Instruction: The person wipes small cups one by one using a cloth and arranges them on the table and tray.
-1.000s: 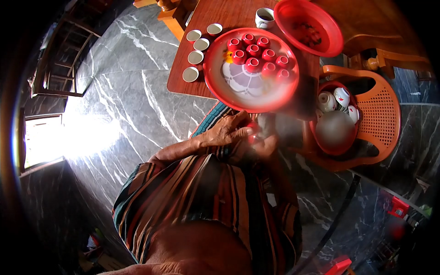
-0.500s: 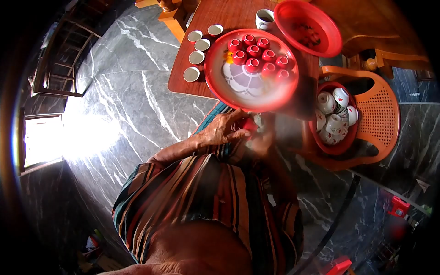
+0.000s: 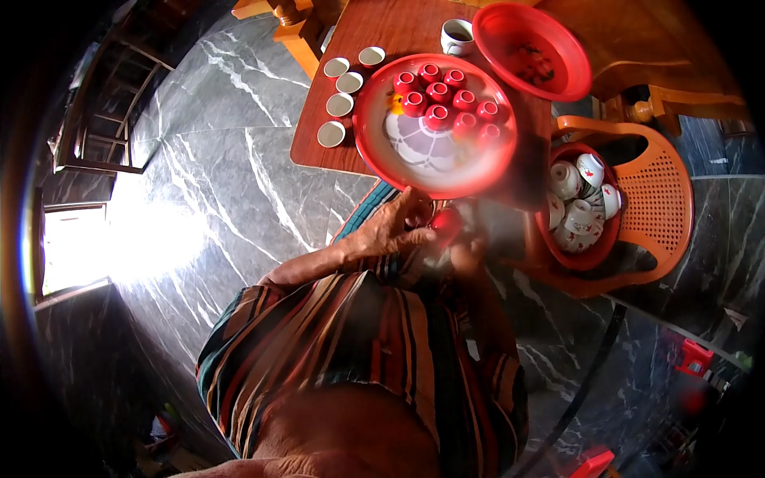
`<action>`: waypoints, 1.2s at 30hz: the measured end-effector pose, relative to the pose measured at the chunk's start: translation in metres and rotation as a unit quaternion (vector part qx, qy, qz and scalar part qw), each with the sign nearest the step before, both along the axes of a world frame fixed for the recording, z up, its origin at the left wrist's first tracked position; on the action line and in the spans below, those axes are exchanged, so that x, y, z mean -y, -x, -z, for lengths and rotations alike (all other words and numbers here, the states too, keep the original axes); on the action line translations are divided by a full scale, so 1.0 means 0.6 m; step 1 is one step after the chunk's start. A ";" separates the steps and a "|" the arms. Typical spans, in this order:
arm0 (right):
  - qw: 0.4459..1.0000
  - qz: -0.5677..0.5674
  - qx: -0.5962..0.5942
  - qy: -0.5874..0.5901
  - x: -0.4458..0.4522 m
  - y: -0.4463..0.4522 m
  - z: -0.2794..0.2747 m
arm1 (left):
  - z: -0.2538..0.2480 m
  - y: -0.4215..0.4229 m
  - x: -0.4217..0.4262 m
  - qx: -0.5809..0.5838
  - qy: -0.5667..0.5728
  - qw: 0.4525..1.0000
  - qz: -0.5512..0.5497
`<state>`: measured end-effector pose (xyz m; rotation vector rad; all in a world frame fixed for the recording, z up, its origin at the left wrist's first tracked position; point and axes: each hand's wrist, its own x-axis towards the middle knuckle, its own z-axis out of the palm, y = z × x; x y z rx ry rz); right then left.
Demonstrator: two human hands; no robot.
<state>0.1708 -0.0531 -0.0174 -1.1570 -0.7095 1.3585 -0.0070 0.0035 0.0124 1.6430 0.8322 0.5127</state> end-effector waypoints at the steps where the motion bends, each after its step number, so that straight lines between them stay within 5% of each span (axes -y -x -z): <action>1: 0.988 -0.012 0.128 -0.083 0.000 -0.007 0.014 | 0.027 -0.003 -0.001 0.093 0.028 0.995 -0.021; 3: 0.890 0.035 0.392 -0.229 -0.004 -0.015 0.030 | 0.030 -0.004 -0.005 0.144 0.208 0.967 0.025; 6: 0.828 0.032 0.487 -0.276 -0.002 0.001 -0.009 | 0.016 -0.003 -0.003 0.129 0.219 0.965 0.067; 11: 0.809 -0.138 0.404 -0.403 -0.033 0.010 -0.115 | 0.042 -0.004 0.002 0.214 0.257 0.939 0.080; 15: 0.816 -0.109 0.444 -0.354 -0.032 -0.006 -0.052 | 0.050 0.000 -0.001 0.200 0.264 0.942 0.059; 19: 0.847 -0.060 0.453 -0.273 -0.026 0.008 -0.041 | 0.031 0.005 -0.002 0.103 0.117 0.987 0.034; 20: 0.970 -0.037 0.163 -0.174 -0.017 0.009 -0.019 | 0.019 0.008 -0.003 0.052 0.036 0.997 0.039; 22: 0.974 0.035 0.134 -0.178 -0.016 0.018 0.057 | -0.015 0.013 -0.004 -0.009 -0.036 0.998 0.058; 23: 0.992 -0.044 -0.004 -0.119 -0.013 0.008 0.047 | -0.012 0.012 -0.003 -0.009 -0.036 0.998 0.059; 26: 0.949 -0.168 -0.268 0.010 -0.016 -0.017 0.033 | -0.005 0.004 -0.001 -0.020 -0.345 0.937 0.051; 29: 0.899 -0.238 -0.366 0.027 -0.015 -0.020 0.020 | -0.008 0.000 0.000 0.014 -0.297 0.954 0.026; 31: 0.997 -0.044 -0.070 0.013 0.004 -0.007 0.032 | -0.007 -0.002 -0.005 0.059 -0.260 0.964 -0.001; 33: 0.983 -0.010 0.159 -0.087 0.002 0.001 0.012 | 0.002 0.007 -0.007 0.064 0.064 0.996 0.010; 34: 0.954 0.025 0.271 -0.121 0.000 0.005 0.002 | 0.028 0.002 -0.007 0.111 0.051 0.993 0.003; 36: 0.798 0.003 0.515 -0.314 -0.013 -0.001 -0.012 | 0.032 0.004 -0.017 0.088 0.068 0.993 0.037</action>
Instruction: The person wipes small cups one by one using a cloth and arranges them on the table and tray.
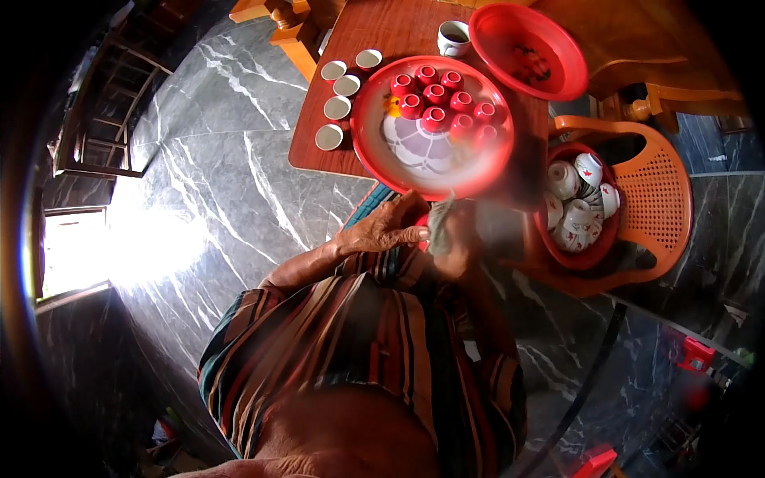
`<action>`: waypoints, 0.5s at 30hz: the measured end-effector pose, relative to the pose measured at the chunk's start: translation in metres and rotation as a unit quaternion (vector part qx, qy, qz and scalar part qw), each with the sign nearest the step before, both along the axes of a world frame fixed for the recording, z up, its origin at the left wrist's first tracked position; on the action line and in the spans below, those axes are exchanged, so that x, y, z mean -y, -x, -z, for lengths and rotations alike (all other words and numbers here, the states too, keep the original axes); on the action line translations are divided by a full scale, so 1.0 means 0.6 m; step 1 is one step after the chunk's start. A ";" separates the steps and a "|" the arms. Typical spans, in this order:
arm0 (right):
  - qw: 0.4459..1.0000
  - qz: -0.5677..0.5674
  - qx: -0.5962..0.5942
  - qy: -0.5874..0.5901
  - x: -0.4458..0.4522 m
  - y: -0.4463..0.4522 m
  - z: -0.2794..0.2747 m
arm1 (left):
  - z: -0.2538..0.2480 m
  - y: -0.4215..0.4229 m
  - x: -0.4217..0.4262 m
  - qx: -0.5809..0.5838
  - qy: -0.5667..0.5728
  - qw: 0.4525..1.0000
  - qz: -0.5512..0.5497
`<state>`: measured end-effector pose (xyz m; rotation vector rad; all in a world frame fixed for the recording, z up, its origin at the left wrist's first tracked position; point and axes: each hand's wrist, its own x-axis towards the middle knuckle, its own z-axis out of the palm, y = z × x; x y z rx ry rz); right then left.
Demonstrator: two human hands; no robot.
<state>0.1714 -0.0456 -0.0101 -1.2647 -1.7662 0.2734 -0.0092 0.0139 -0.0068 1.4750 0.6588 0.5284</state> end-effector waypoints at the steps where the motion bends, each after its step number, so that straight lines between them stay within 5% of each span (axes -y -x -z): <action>1: 0.998 -0.039 0.034 -0.025 -0.008 0.006 -0.031 | -0.011 0.000 -0.003 -0.021 0.015 0.999 0.041; 4: 0.988 -0.107 0.066 -0.091 -0.024 0.012 -0.068 | -0.027 -0.004 0.003 0.009 0.097 0.994 0.046; 7: 0.999 0.010 -0.022 0.045 -0.008 0.011 -0.006 | -0.024 -0.002 0.003 -0.018 0.038 0.998 0.036; 8: 0.887 -0.077 -0.430 0.152 -0.005 0.014 0.007 | -0.023 0.000 0.001 -0.047 -0.036 0.998 0.033; 11: 0.967 0.035 -0.240 0.079 -0.015 0.016 0.049 | -0.022 0.002 0.001 -0.104 -0.181 0.978 0.028; 13: 0.805 -0.052 -0.489 0.332 -0.004 0.013 0.023 | -0.023 -0.001 0.001 -0.053 -0.277 0.960 0.010; 15: 0.573 -0.007 -0.679 0.458 0.004 0.019 0.009 | -0.023 -0.003 0.003 -0.063 -0.365 0.929 0.002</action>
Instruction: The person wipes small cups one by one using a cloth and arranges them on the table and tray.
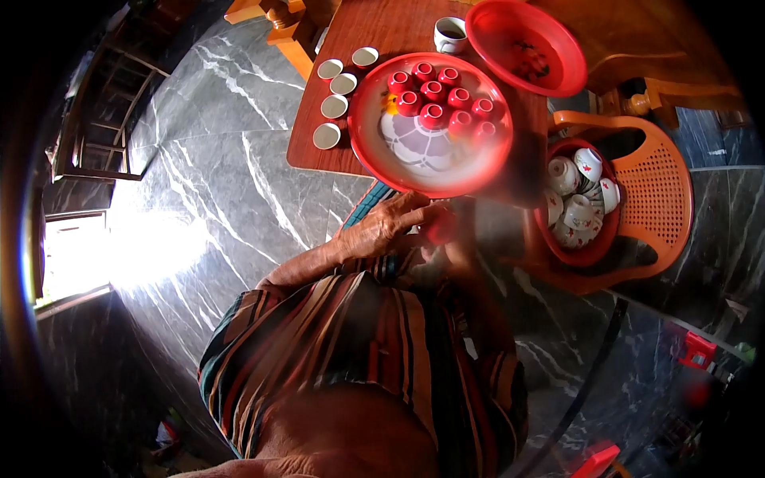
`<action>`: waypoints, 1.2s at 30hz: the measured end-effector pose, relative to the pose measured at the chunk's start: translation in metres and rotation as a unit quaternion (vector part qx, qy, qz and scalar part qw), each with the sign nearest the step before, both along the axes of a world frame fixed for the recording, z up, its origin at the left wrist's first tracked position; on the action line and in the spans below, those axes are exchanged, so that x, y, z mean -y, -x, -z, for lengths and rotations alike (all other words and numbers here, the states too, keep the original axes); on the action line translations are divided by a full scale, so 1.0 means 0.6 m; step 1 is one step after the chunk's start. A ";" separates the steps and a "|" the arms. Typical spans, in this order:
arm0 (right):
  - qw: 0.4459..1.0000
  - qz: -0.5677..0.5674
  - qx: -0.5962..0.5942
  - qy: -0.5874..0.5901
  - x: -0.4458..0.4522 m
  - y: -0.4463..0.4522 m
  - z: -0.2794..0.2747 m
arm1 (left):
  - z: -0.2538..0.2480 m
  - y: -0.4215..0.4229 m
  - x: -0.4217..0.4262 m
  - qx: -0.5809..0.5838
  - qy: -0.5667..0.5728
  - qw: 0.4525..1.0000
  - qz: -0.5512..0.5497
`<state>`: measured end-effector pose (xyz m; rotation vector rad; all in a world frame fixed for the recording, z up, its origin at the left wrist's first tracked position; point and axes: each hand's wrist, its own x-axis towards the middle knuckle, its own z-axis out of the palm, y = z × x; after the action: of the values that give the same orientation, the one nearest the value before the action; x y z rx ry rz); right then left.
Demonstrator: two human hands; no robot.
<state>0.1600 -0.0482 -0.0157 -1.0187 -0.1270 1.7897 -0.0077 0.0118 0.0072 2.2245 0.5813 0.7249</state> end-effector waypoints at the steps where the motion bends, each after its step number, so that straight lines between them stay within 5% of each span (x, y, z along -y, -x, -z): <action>1: 0.996 -0.035 -0.065 -0.045 0.006 -0.008 0.016 | -0.003 0.000 0.003 0.010 0.008 1.000 0.005; 4: 0.971 -0.146 -0.075 -0.176 0.005 -0.027 0.036 | -0.002 -0.006 0.004 0.044 0.045 0.998 0.002; 7: 0.967 -0.073 0.223 -0.103 0.006 -0.016 0.007 | -0.003 -0.007 0.011 0.063 0.148 0.987 -0.010; 10: 0.962 0.054 0.139 -0.227 0.004 -0.028 0.027 | -0.004 -0.005 0.009 0.053 0.215 0.975 -0.027; 11: 0.826 0.026 0.446 -0.343 0.005 -0.033 0.022 | -0.007 -0.002 0.003 0.040 0.339 0.940 0.008; 13: 0.586 -0.069 0.683 -0.430 -0.001 -0.031 -0.040 | -0.022 -0.003 -0.001 0.032 0.480 0.875 0.048; 15: 0.519 -0.114 0.703 -0.472 0.001 -0.031 -0.062 | 0.001 0.004 -0.008 0.013 0.548 0.831 0.092; 17: 0.521 -0.095 0.697 -0.484 0.005 -0.038 -0.032 | 0.005 0.002 -0.003 0.027 0.584 0.805 0.101; 20: 0.652 -0.131 0.666 -0.337 0.006 -0.042 -0.016 | -0.008 -0.007 0.005 0.071 0.544 0.835 0.051; 21: 0.652 -0.132 0.666 -0.338 0.000 -0.037 0.000 | -0.009 -0.011 0.006 0.094 0.486 0.868 0.033; 22: 0.725 -0.055 0.587 -0.356 -0.011 -0.029 0.031 | -0.009 -0.013 0.006 0.117 0.424 0.898 0.014; 24: 0.785 0.023 0.498 -0.369 -0.019 -0.022 0.038 | 0.006 -0.004 0.002 0.047 0.344 0.938 0.005; 26: 0.914 -0.039 0.330 -0.235 -0.018 -0.023 0.041 | 0.006 -0.002 0.005 -0.037 0.126 0.991 -0.039; 28: 0.977 -0.024 0.192 -0.093 -0.018 -0.021 0.050 | 0.010 -0.006 0.005 0.008 0.071 0.996 -0.047; 31: 0.992 -0.007 0.084 -0.097 -0.006 -0.020 0.028 | 0.010 -0.007 0.003 0.093 0.294 0.951 -0.017; 34: 0.915 0.082 0.396 -0.016 0.021 -0.044 0.075 | 0.036 -0.003 -0.015 0.232 0.526 0.818 -0.036; 35: 0.866 0.094 0.455 -0.186 0.021 -0.072 0.096 | 0.056 -0.007 -0.023 0.269 0.529 0.804 -0.046; 36: 0.898 0.116 0.357 -0.229 0.024 -0.068 0.076 | 0.033 -0.006 -0.025 0.283 0.565 0.774 -0.042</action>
<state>0.2010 -0.0628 -0.0614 -1.2272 -0.8070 1.0231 -0.0043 0.0267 -0.0126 0.8028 0.5707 0.7445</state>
